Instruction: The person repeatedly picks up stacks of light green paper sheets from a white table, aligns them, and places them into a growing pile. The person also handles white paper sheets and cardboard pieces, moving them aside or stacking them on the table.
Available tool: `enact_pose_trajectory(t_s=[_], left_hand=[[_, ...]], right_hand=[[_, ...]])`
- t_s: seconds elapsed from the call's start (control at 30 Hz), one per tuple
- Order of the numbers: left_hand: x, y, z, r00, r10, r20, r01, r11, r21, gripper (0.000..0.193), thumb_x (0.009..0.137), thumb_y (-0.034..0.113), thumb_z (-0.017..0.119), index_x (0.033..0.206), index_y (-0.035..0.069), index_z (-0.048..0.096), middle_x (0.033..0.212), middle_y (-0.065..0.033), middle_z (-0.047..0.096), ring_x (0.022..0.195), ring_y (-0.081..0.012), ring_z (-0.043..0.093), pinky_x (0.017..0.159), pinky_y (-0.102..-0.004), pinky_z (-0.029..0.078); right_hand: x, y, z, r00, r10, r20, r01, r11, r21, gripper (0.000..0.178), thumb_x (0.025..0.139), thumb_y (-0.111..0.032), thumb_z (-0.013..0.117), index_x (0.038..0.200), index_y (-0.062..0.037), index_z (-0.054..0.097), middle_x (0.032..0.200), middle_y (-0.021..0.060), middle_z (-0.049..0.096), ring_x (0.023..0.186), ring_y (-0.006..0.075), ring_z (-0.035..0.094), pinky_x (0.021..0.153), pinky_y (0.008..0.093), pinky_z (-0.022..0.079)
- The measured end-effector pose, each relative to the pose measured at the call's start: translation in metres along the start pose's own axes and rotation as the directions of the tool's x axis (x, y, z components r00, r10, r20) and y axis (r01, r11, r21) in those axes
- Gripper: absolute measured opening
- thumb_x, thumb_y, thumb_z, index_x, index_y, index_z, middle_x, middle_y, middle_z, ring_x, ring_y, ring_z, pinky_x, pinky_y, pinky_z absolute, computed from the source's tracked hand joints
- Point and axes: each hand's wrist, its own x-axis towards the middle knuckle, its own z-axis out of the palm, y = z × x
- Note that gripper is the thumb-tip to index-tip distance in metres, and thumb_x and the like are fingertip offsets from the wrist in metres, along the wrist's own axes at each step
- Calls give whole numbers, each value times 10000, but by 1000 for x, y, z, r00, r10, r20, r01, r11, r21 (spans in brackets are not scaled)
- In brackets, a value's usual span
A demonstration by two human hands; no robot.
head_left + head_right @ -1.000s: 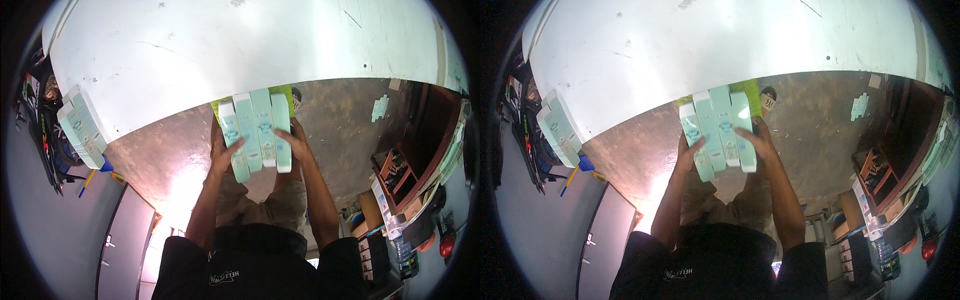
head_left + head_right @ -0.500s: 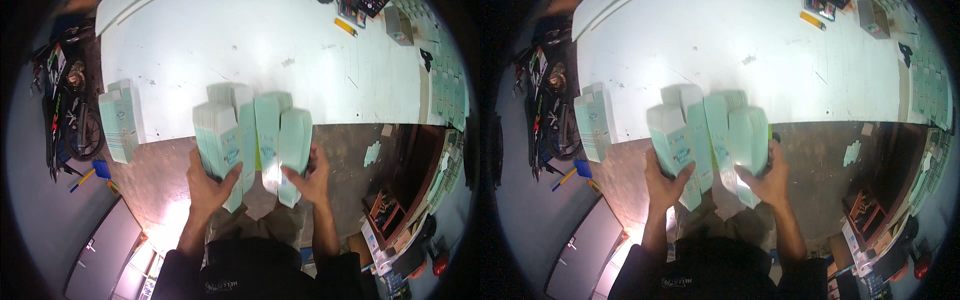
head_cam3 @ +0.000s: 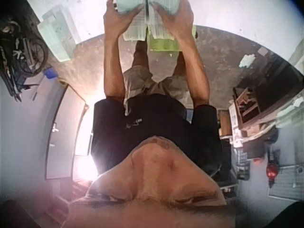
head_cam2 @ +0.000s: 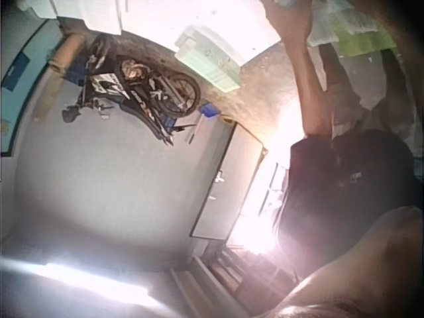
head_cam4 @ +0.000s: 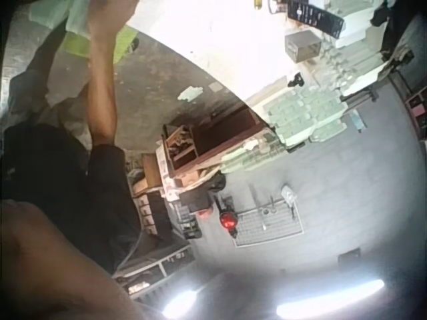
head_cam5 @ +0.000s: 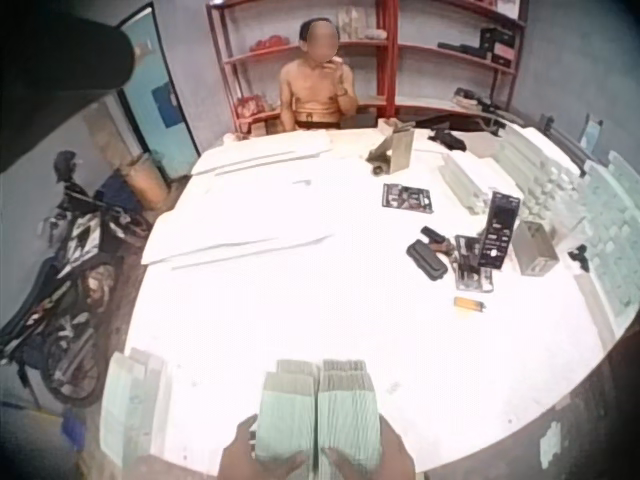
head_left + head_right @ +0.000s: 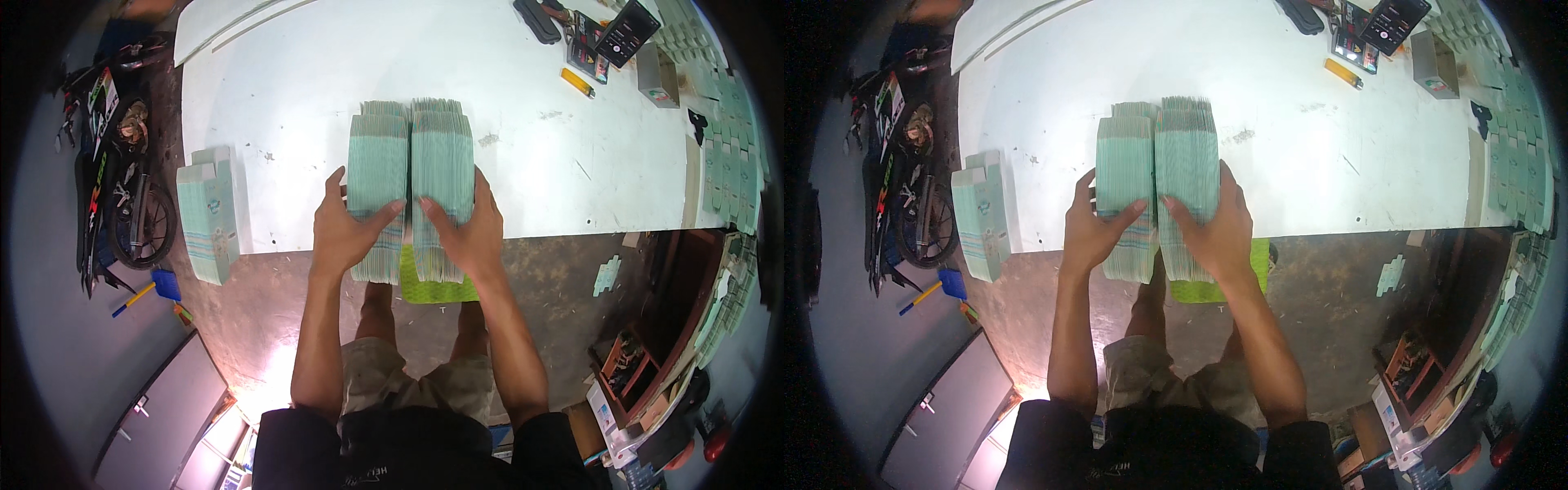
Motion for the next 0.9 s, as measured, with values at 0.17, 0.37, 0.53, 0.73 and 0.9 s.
enact_pose_trajectory(t_s=[0.17,0.37,0.53,0.73,0.9], left_hand=[[4,3,6,996,84,20,-85,996,40,777,797,318,923,1376,-64,574,1146,-246,756,1065,-354,759,924,-438,594],[3,-5,17,991,125,-41,-124,992,24,750,804,322,916,1356,-63,587,1127,-251,759,1027,-366,769,904,-438,600],[6,-3,17,985,162,-54,-160,987,35,746,803,330,916,1344,-66,588,1115,-258,758,1006,-375,772,884,-441,605],[9,1,14,994,104,14,-105,993,55,767,804,339,919,1352,-70,574,1114,-265,756,1013,-367,773,891,-437,608],[2,1,21,1000,27,12,-27,998,-54,806,784,330,938,1375,-59,555,1187,-243,748,1068,-332,762,926,-432,608]], right_hand=[[-1,-4,0,997,59,51,-63,994,91,805,846,-274,883,1484,15,486,1276,271,675,1144,402,702,975,469,560],[-1,-6,-2,995,88,41,-92,988,127,758,817,-179,912,1432,68,545,1201,231,734,1115,291,724,947,407,583],[-1,-7,-8,996,67,58,-73,990,119,742,809,-150,922,1418,75,561,1162,201,758,1089,245,732,916,384,596],[-1,2,-9,994,56,99,-63,995,76,769,832,-177,905,1457,65,527,1307,242,686,1179,295,692,966,407,577],[-7,10,-2,969,174,174,-237,853,465,623,1012,-168,704,1542,52,462,1410,287,609,1281,335,630,1049,433,522]])
